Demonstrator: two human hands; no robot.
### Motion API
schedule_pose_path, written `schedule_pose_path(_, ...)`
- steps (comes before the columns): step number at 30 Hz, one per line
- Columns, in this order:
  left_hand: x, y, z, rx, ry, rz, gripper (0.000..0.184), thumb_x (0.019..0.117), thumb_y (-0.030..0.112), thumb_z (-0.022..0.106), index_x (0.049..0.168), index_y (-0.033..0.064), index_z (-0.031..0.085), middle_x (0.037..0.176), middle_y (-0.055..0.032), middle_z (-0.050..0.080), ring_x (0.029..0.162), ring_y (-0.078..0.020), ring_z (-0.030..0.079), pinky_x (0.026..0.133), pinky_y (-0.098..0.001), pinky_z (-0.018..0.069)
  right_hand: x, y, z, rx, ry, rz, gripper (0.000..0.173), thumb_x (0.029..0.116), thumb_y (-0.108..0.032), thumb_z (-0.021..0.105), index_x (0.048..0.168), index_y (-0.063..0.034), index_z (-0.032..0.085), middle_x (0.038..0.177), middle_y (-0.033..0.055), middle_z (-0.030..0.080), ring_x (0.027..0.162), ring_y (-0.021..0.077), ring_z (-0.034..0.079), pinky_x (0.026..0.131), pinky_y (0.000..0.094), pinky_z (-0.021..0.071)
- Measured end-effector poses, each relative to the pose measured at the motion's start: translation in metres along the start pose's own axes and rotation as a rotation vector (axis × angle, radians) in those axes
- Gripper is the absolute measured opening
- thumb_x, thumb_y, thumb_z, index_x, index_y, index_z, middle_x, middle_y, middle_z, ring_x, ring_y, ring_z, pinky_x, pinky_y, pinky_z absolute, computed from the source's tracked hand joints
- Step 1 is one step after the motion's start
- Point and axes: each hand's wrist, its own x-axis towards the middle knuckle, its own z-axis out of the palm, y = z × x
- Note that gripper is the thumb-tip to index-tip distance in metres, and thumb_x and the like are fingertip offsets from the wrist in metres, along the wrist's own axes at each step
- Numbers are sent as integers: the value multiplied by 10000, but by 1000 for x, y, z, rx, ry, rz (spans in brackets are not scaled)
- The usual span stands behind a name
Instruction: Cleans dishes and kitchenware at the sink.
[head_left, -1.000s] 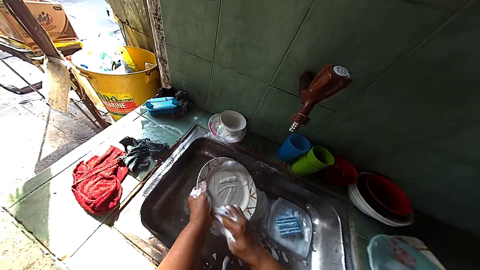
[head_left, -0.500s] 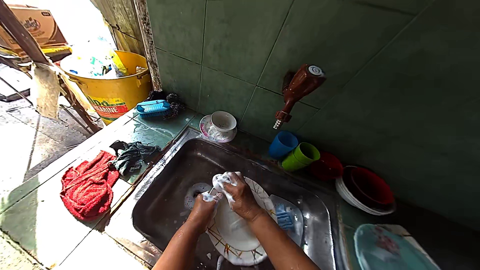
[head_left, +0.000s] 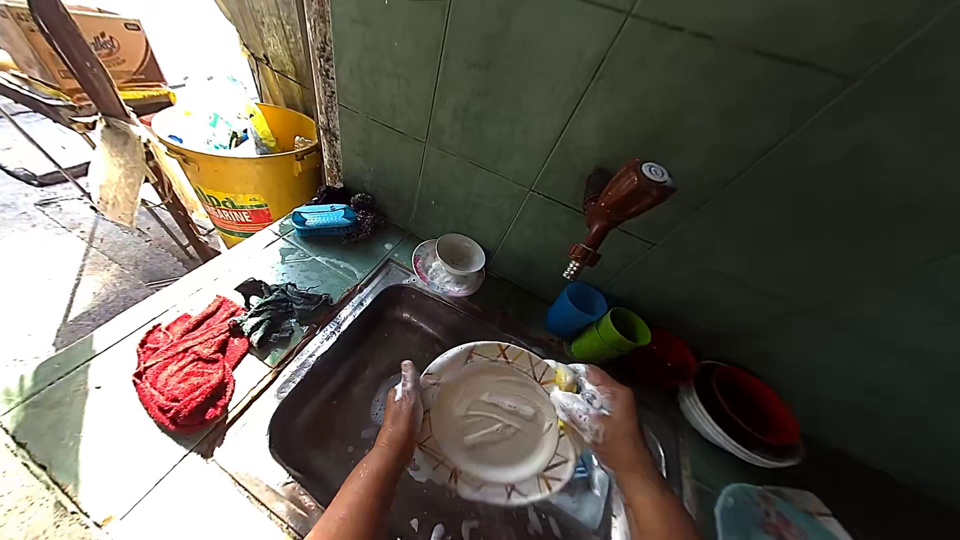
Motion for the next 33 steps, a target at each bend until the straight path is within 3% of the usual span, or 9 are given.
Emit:
schedule_pose_path(1,0,1,-4,-49,-71,-103,654,1128,424,158,1343,-53,549,1210,-204,642,1114,-229,631,985,-399,510,-6,-8,2,-76,55,-193,288,759,-122,669,1000,27,718,916,62,727,858,50,686,783,225,576)
schedule_pose_path(4,1,7,-5,-290,-222,-426,416,1123,324,307,1143,16,585,907,-112,681,771,-194,671,696,-346,573,-26,-15,17,-248,31,-636,158,966,-298,644,958,-151,700,947,53,739,983,169,693,897,327,574)
schedule_pose_path(6,-1,11,-8,-387,-202,-479,245,1088,130,380,1159,-34,547,912,-159,681,771,-234,705,697,-380,616,-47,-8,32,-272,-113,-677,160,967,-292,641,940,-172,743,968,58,751,1000,209,704,906,373,581)
schedule_pose_path(10,4,-6,-3,-115,98,-278,236,1089,126,440,1214,-42,549,991,-185,630,851,-243,654,747,-406,566,-84,15,71,-271,-344,-555,196,884,-203,699,1024,-119,806,1102,149,738,1052,323,700,895,455,592)
schedule_pose_path(15,-6,-8,3,98,-7,-194,239,1088,173,474,1117,-26,604,944,-137,626,837,-192,631,765,-360,541,-45,49,107,-295,-254,-241,252,871,-36,635,1072,-7,783,1150,267,699,1129,447,653,988,577,525)
schedule_pose_path(19,-4,-11,6,179,27,-119,254,1091,170,471,1068,-35,619,940,-142,620,856,-198,617,795,-362,522,-9,58,118,-385,-263,118,302,898,49,576,1147,41,744,1230,306,646,1226,448,579,1093,529,438)
schedule_pose_path(26,6,-17,2,130,226,-47,251,1077,128,492,1098,-80,629,1008,-190,650,947,-226,635,878,-387,523,-95,37,127,-128,-4,-303,241,871,-70,608,1012,-32,801,1066,191,725,1039,304,693,948,415,570)
schedule_pose_path(30,7,-16,4,111,167,-36,227,1071,103,488,1091,-79,621,980,-168,634,903,-197,622,844,-356,522,-55,75,100,-339,-45,92,235,908,31,606,1090,95,741,1137,314,677,1108,442,656,1008,554,511)
schedule_pose_path(33,6,-10,4,138,98,-24,235,1079,107,473,1117,-74,617,991,-158,631,904,-184,619,842,-336,523,4,65,109,-434,-273,302,269,970,-9,560,1172,88,710,1246,300,657,1242,419,598,1114,522,421)
